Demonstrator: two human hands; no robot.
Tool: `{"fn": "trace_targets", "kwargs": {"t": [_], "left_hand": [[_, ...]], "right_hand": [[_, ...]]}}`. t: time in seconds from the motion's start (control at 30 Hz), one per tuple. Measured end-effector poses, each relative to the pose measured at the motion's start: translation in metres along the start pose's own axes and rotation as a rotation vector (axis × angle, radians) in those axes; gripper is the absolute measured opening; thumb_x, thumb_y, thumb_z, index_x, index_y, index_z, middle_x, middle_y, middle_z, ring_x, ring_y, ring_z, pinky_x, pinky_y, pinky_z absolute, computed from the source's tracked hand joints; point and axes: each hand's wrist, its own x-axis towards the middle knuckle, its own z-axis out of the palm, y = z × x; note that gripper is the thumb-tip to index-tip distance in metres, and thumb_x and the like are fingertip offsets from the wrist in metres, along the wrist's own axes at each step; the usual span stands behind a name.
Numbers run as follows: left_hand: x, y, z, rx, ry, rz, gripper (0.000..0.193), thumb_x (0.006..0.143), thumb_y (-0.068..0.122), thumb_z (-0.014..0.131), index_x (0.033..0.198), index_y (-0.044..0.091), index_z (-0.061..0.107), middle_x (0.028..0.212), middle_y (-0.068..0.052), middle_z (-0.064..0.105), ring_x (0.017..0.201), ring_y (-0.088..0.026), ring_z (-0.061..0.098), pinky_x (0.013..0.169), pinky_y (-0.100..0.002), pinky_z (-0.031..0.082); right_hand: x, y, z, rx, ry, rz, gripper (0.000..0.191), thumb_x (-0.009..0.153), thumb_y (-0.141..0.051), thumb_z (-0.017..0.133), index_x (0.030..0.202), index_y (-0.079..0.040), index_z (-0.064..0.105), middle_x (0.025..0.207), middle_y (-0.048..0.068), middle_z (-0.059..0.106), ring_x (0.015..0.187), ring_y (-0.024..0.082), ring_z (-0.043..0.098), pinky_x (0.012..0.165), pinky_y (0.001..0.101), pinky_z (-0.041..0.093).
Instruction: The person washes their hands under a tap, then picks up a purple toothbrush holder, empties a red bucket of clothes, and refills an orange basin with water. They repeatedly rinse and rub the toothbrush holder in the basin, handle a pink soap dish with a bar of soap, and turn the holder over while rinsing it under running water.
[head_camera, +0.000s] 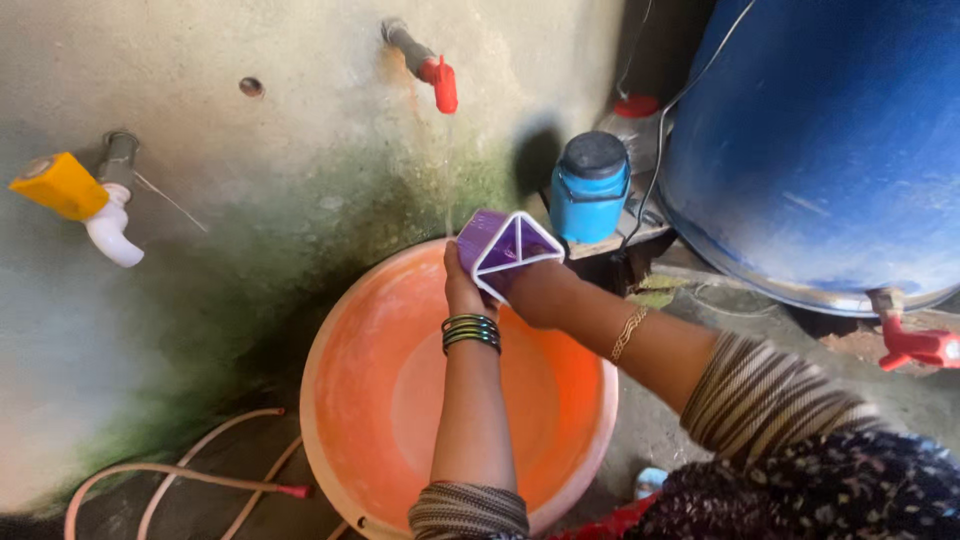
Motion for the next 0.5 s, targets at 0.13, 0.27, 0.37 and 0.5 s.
{"fn": "trace_targets", "kwargs": {"t": [0.13, 0.27, 0.37, 0.5], "left_hand": [[-0.002, 0.007, -0.007, 0.112, 0.123, 0.002, 0.073, 0.091, 0.077, 0.048, 0.115, 0.01, 0.066, 0.102, -0.008, 0.07, 0.086, -0.023, 0.072, 0.066, -0.036, 0.059], [-0.023, -0.004, -0.003, -0.123, -0.088, 0.113, 0.059, 0.098, 0.063, 0.051, 0.13, 0.016, 0.064, 0.121, -0.003, 0.07, 0.106, -0.019, 0.066, 0.089, -0.036, 0.053], [-0.032, -0.01, 0.003, -0.312, -0.241, 0.149, 0.056, 0.101, 0.058, 0.044, 0.129, 0.014, 0.064, 0.123, -0.004, 0.071, 0.111, -0.022, 0.068, 0.1, -0.039, 0.053], [-0.021, -0.005, 0.008, -0.351, -0.226, 0.205, 0.054, 0.105, 0.055, 0.044, 0.127, 0.009, 0.064, 0.122, -0.007, 0.071, 0.111, -0.023, 0.068, 0.101, -0.04, 0.052]], "right_hand": [[0.007, -0.003, -0.006, 0.112, -0.207, 0.197, 0.035, 0.083, -0.009, 0.062, 0.117, -0.011, 0.068, 0.109, 0.019, 0.071, 0.1, 0.037, 0.069, 0.086, 0.0486, 0.054], [0.011, -0.011, -0.01, 0.226, -0.126, 0.33, 0.023, 0.086, -0.023, 0.07, 0.081, -0.002, 0.076, 0.082, 0.024, 0.07, 0.083, 0.04, 0.071, 0.079, 0.0492, 0.056], [0.007, -0.025, -0.011, 0.359, 0.113, 0.399, 0.018, 0.079, -0.018, 0.071, 0.078, -0.001, 0.075, 0.077, 0.026, 0.068, 0.076, 0.043, 0.07, 0.074, 0.0501, 0.057], [0.005, -0.04, -0.019, 0.418, 0.38, 0.287, 0.014, 0.083, -0.014, 0.068, 0.088, -0.003, 0.073, 0.078, 0.023, 0.07, 0.074, 0.042, 0.07, 0.068, 0.0504, 0.056]]}}
